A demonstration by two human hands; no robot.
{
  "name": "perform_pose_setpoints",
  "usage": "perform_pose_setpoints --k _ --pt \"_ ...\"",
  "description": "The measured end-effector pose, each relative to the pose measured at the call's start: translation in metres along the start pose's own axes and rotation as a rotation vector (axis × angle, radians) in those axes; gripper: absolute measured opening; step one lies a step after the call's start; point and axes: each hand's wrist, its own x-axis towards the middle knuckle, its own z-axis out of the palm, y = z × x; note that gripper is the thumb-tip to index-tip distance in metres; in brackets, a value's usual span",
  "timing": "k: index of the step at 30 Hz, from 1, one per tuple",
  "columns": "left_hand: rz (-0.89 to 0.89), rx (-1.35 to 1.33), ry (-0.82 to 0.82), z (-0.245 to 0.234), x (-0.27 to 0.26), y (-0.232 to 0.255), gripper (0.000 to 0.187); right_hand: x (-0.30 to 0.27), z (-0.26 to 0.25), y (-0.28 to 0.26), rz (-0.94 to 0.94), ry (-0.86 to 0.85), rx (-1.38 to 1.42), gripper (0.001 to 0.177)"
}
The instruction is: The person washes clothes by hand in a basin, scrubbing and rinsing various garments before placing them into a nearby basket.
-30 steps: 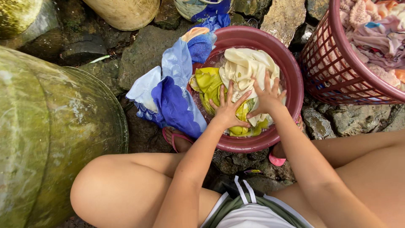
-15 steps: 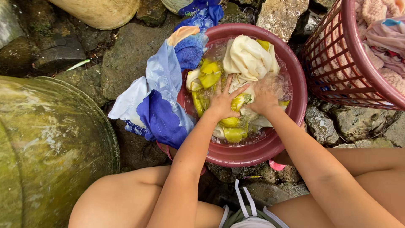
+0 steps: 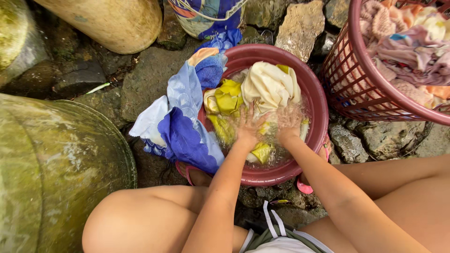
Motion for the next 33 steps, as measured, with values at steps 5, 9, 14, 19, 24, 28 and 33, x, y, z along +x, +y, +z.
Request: perform_pose_setpoints --k 5,9,14,19,24,28,33 --pt "-0.106 -0.099 0.101 0.022 -0.018 0.024 0.093 -0.057 -0.024 0.010 -0.067 0.260 0.391 0.099" --pt "-0.200 -0.447 0.419 0.028 -0.024 0.016 0.053 -0.095 -0.054 0.029 -0.170 0.149 0.681 0.103" --pt "-0.319 -0.830 0.885 -0.001 -0.021 0.003 0.018 -0.131 -0.069 0.059 -0.420 0.257 0.994 0.109" --pt "0.044 -0.665 1.321 -0.089 -0.043 0.023 0.015 -0.125 -0.054 0.071 -0.340 0.563 1.105 0.148" --pt "0.220 -1.043 1.375 -0.170 -0.096 0.054 0.017 -0.096 -0.049 0.062 -0.493 0.621 0.676 0.144" --pt "0.341 -1.310 1.321 -0.198 -0.127 0.081 0.021 -0.077 -0.063 0.029 -0.503 0.636 0.608 0.130" --pt "0.460 -1.585 1.248 -0.205 -0.137 0.085 0.022 -0.078 -0.111 -0.001 -0.489 0.843 1.502 0.120"
